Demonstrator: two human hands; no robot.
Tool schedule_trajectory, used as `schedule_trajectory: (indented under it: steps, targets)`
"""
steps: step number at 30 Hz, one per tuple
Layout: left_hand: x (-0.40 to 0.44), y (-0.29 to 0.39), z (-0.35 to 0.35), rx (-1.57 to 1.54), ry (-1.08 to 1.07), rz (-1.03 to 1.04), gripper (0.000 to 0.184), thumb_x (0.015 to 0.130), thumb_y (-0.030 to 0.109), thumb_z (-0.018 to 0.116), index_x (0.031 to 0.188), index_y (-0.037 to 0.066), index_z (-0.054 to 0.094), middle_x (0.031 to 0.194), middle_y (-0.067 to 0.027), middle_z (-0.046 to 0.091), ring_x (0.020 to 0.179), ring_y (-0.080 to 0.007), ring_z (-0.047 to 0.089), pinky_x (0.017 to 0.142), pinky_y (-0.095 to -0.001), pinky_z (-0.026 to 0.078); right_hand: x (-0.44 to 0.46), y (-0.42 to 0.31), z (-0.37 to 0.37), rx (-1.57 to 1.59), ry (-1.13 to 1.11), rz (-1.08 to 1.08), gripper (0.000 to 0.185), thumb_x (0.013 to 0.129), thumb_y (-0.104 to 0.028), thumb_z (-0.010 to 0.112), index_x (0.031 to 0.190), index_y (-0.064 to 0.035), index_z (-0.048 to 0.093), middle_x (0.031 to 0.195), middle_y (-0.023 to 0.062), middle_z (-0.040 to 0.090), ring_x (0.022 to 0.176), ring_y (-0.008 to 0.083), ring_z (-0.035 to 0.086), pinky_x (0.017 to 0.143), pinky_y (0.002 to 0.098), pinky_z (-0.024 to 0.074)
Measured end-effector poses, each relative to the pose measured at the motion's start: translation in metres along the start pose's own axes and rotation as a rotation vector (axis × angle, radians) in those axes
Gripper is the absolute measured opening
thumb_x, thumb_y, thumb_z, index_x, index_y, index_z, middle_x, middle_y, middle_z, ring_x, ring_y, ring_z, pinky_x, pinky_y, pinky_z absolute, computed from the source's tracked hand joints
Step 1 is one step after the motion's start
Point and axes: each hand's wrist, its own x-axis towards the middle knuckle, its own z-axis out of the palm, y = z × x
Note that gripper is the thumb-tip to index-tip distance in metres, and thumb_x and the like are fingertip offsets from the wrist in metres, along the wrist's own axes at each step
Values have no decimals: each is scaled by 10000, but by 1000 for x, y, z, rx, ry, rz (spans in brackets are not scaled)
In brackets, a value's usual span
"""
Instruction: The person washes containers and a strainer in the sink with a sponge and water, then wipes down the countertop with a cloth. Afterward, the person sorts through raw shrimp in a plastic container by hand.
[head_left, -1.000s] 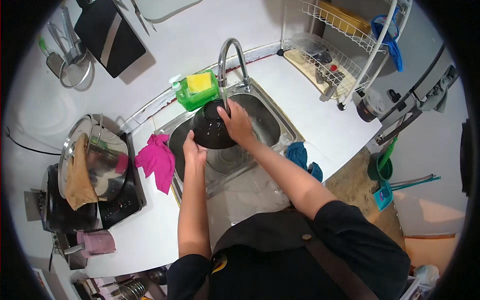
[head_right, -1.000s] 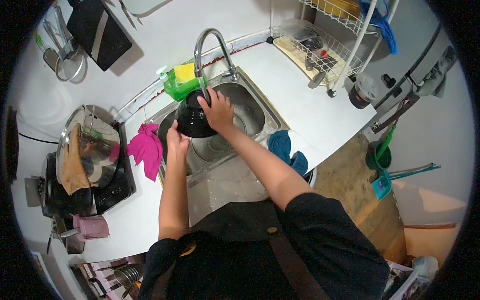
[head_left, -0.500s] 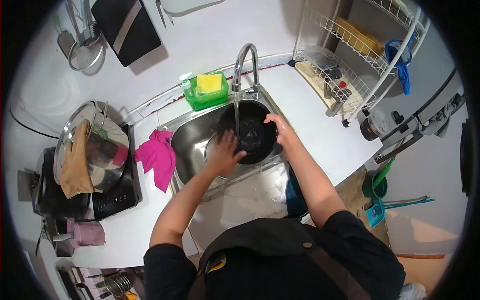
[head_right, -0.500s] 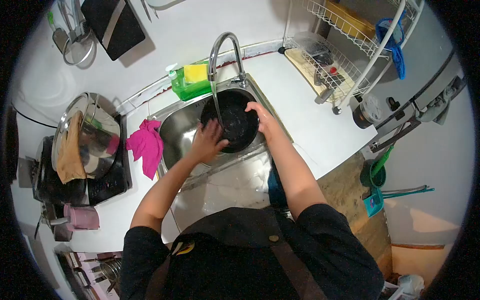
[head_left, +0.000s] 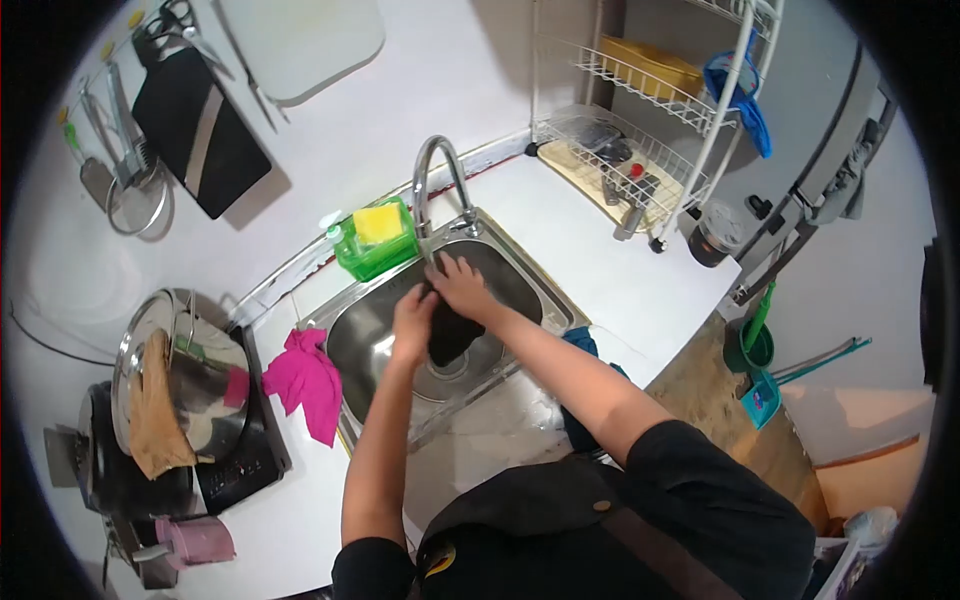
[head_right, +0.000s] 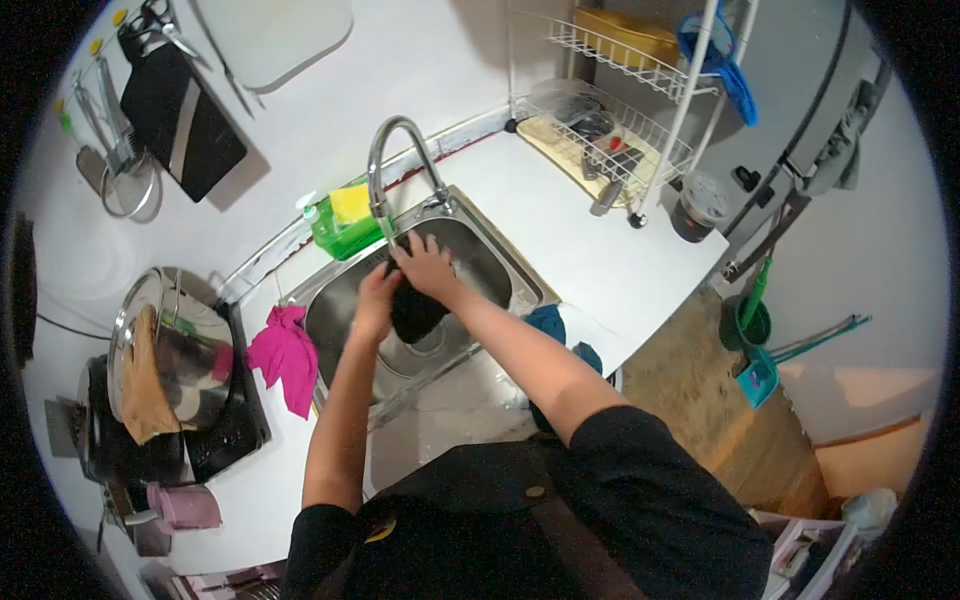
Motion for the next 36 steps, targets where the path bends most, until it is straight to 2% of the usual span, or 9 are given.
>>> schedule_trajectory:
  steps: [3, 6, 9, 14, 16, 28, 31, 33, 36]
  targets:
    - [-19, 51, -12, -307, 28, -191, 250, 881, 134, 498, 1064, -26, 554, 993, -80, 612, 867, -165, 578, 778, -291, 452, -5, -13, -6, -455, -151, -267, 462, 879, -419, 471, 1185, -76, 505, 1239, 134, 485, 1026, 304, 532, 914, 397, 383]
    - [-21, 34, -44, -512, 175, -295, 286, 882, 178, 498, 1069, -31, 554, 1052, -124, 602, 935, -242, 582, 869, -359, 446, -28, -58, -33, 161, -367, 344, 491, 878, -421, 468, 1204, -55, 488, 1221, 154, 505, 1041, 323, 532, 921, 410, 377]
    - [-18, 15, -61, -704, 369, -417, 289, 881, 231, 506, 1022, -12, 574, 1040, -143, 612, 933, -276, 596, 880, -416, 451, -42, -51, -37, 270, -150, 827, 493, 874, -406, 471, 1143, 4, 524, 1134, 162, 567, 1012, 305, 556, 851, 380, 424]
    - [-23, -36, -28, -724, 509, -706, 283, 901, 254, 457, 998, 17, 579, 1027, -121, 616, 1010, -266, 559, 954, -412, 394, -19, 17, -29, 95, 533, 648, 536, 870, -443, 449, 971, 62, 598, 972, 228, 614, 936, 323, 595, 784, 393, 454]
    - [-14, -92, -38, -1255, -369, -604, 299, 909, 234, 430, 1048, 0, 554, 1047, -125, 602, 1041, -252, 544, 970, -394, 383, -24, -5, -51, -291, 557, 485, 549, 880, -429, 418, 897, 87, 606, 925, 293, 591, 901, 413, 578, 828, 438, 434]
    - [6, -55, 16, -204, -163, -541, 298, 840, 52, 483, 1112, -61, 524, 1012, -132, 604, 918, -215, 605, 810, -313, 494, 16, -82, -305, 631, 1497, 254, 430, 895, -387, 394, 765, -37, 609, 688, 136, 571, 442, 255, 518, 325, 362, 366]
    - [11, -55, 16, 1, -167, -512, 296, 829, 68, 550, 1091, -70, 537, 990, -145, 610, 874, -229, 619, 795, -320, 508, 25, -97, -330, 1050, 1693, 314, 228, 839, -214, 447, 889, -92, 633, 847, 65, 629, 642, 195, 588, 418, 320, 450]
    - [14, -62, 19, 147, -164, -511, 293, 808, 56, 575, 1068, -77, 549, 964, -141, 617, 833, -229, 628, 761, -312, 520, 40, -85, -351, 990, 1794, 386, 295, 872, -293, 430, 849, -91, 644, 763, 73, 621, 648, 231, 592, 487, 368, 483]
    - [12, -83, 17, 223, -150, -494, 255, 771, 168, 600, 935, -22, 650, 834, -134, 658, 826, -204, 631, 726, -306, 497, 37, -17, -398, -788, 1339, 517, 318, 866, -327, 455, 860, -84, 660, 799, 92, 641, 721, 266, 611, 636, 391, 503]
